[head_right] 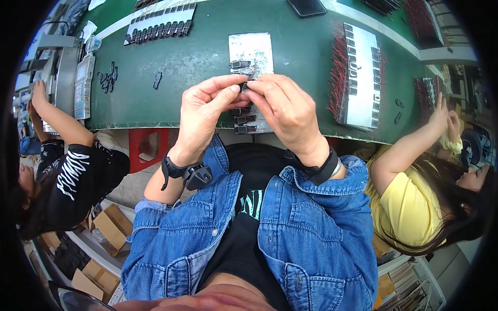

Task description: Assemble small black components into silver-colored grid trays on an assembly line.

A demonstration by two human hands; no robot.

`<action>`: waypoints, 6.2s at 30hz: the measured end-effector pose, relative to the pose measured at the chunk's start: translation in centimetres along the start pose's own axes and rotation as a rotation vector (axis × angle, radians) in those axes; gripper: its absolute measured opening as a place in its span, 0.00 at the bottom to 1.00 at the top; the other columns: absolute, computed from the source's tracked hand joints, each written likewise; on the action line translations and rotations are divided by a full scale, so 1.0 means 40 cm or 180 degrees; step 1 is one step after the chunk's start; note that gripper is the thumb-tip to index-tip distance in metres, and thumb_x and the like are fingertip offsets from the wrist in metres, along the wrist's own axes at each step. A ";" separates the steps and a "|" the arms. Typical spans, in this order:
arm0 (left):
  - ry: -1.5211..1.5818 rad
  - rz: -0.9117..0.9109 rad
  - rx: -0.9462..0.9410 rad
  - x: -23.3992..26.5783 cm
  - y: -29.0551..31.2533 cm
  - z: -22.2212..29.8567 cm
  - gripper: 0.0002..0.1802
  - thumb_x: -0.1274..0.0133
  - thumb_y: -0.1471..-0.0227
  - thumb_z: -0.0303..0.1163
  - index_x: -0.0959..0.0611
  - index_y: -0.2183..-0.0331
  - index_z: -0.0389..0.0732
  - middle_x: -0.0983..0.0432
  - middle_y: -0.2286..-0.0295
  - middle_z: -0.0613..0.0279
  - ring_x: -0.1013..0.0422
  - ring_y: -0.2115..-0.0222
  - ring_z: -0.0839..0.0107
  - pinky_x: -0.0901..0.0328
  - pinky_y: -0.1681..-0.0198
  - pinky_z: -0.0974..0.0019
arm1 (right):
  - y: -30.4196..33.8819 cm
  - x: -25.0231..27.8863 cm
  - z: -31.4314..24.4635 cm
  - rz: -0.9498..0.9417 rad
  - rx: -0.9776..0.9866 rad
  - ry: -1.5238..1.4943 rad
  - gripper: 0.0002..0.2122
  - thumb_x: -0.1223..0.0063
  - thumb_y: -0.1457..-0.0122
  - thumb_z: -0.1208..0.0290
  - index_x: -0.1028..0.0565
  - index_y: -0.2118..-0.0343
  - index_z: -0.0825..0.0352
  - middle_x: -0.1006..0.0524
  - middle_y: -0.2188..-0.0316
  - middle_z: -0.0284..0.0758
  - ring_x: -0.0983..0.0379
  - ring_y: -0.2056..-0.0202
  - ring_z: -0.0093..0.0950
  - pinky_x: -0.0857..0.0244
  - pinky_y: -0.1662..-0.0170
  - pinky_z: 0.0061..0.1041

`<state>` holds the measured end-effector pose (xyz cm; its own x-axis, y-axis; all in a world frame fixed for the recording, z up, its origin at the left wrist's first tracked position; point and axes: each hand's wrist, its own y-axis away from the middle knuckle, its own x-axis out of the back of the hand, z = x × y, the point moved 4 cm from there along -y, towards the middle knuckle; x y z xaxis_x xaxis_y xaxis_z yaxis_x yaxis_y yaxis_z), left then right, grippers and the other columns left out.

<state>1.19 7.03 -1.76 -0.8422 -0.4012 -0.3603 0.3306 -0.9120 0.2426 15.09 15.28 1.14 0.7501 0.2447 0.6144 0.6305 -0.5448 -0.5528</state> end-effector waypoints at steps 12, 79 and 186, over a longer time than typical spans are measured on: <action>0.0060 0.0058 -0.0057 0.000 0.001 0.000 0.13 0.48 0.39 0.24 0.18 0.54 0.31 0.18 0.65 0.56 0.22 0.65 0.75 0.25 0.57 0.71 | -0.003 0.003 -0.006 -0.0049 -0.0148 -0.0166 0.10 0.35 0.52 0.82 0.21 0.65 0.68 0.20 0.65 0.38 0.21 0.64 0.33 0.26 0.63 0.28; -0.4126 0.2032 -0.1567 0.386 0.049 0.196 0.08 0.41 0.47 0.32 0.14 0.65 0.39 0.19 0.66 0.58 0.23 0.68 0.60 0.30 0.67 0.63 | -0.014 0.437 0.528 -0.0850 -0.1666 0.0876 0.10 0.47 0.37 0.74 0.27 0.54 0.70 0.25 0.64 0.32 0.29 0.61 0.18 0.35 0.56 0.18; -0.5323 0.1026 -0.1034 0.696 -0.098 0.170 0.38 0.53 0.39 0.56 0.39 0.35 0.48 0.52 0.34 0.47 0.59 0.32 0.48 0.62 0.31 0.46 | 0.064 0.442 0.438 -0.1082 -0.1590 0.0794 0.07 0.50 0.37 0.79 0.28 0.57 0.71 0.27 0.65 0.35 0.31 0.64 0.23 0.36 0.56 0.21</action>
<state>-26.46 0.01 -6.63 -0.1558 -0.2325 0.9600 0.4489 -0.8824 -0.1409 33.44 32.25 0.74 0.4184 0.3084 0.8543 0.6108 -0.7917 -0.0134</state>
